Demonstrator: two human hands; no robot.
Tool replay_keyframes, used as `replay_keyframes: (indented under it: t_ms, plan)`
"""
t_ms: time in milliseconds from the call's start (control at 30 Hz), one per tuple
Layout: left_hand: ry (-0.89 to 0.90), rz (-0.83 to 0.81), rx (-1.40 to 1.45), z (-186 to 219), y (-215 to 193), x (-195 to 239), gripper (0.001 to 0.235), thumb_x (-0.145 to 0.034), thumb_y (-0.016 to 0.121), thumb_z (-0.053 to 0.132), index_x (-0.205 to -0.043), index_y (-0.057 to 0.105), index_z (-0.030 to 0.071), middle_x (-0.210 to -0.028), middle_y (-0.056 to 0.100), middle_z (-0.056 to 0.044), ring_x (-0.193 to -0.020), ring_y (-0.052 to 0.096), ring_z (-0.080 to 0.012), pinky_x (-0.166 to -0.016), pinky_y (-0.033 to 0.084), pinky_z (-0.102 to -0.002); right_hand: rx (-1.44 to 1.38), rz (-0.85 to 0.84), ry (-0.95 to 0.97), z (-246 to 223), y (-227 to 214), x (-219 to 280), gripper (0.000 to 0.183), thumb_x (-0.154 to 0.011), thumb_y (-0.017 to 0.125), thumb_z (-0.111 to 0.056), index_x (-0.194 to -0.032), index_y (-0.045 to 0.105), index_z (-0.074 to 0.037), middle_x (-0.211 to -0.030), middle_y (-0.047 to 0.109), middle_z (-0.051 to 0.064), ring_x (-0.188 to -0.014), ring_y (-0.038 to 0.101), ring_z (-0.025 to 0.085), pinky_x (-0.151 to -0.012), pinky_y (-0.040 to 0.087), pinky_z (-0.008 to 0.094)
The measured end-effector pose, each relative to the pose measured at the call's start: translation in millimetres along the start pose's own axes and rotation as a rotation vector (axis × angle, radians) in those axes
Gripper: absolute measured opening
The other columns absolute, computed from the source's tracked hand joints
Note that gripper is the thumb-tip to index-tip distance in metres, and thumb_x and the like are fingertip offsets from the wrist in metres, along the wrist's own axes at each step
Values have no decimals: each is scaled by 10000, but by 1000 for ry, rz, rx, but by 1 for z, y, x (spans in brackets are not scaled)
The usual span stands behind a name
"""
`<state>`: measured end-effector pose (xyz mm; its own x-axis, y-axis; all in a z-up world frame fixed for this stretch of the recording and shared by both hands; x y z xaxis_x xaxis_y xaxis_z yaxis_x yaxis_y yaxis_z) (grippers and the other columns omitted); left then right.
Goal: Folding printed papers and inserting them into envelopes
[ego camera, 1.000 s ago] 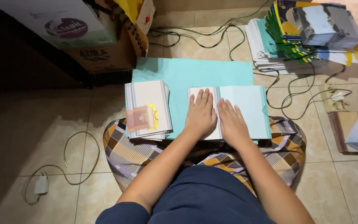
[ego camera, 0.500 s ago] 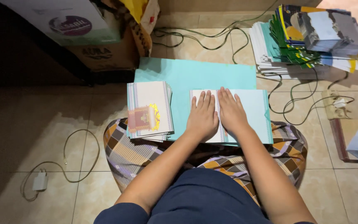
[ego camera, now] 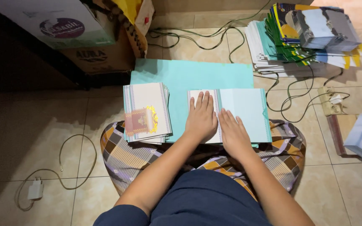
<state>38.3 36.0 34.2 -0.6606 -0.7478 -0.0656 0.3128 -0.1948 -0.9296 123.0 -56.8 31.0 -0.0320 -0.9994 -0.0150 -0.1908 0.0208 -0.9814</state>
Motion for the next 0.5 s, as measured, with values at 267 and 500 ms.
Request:
replay_keyframes:
  t_ms: [267, 500]
  plan:
    - [36, 11, -28, 3, -6, 1, 637, -994, 323, 308, -1581, 341, 61, -1646, 307, -201, -1551, 213, -383, -1233, 130, -592, 30, 67, -11, 28, 5, -72, 539, -1040, 330, -139, -1564, 374, -20, -1642, 357, 160, -1526, 307, 305, -1233, 176, 522]
    - [20, -120, -131, 6, 3, -31, 617, -1028, 231, 374, -1621, 276, 207, -1676, 228, -192, -1567, 131, -399, -1218, 60, -651, 28, 48, 4, 3, 3, 10, 542, -1026, 346, -138, -1549, 365, -1, -1630, 352, 186, -1510, 316, 326, -1218, 205, 510]
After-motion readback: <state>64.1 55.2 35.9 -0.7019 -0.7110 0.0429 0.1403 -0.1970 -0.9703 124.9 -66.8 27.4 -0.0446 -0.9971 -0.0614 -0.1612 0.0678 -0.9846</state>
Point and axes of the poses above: each hand's wrist, its own x-axis away from the middle knuckle, its own y-axis out of the palm, z = x × y, the point moved 6 cm from there along -x, towards the middle knuckle
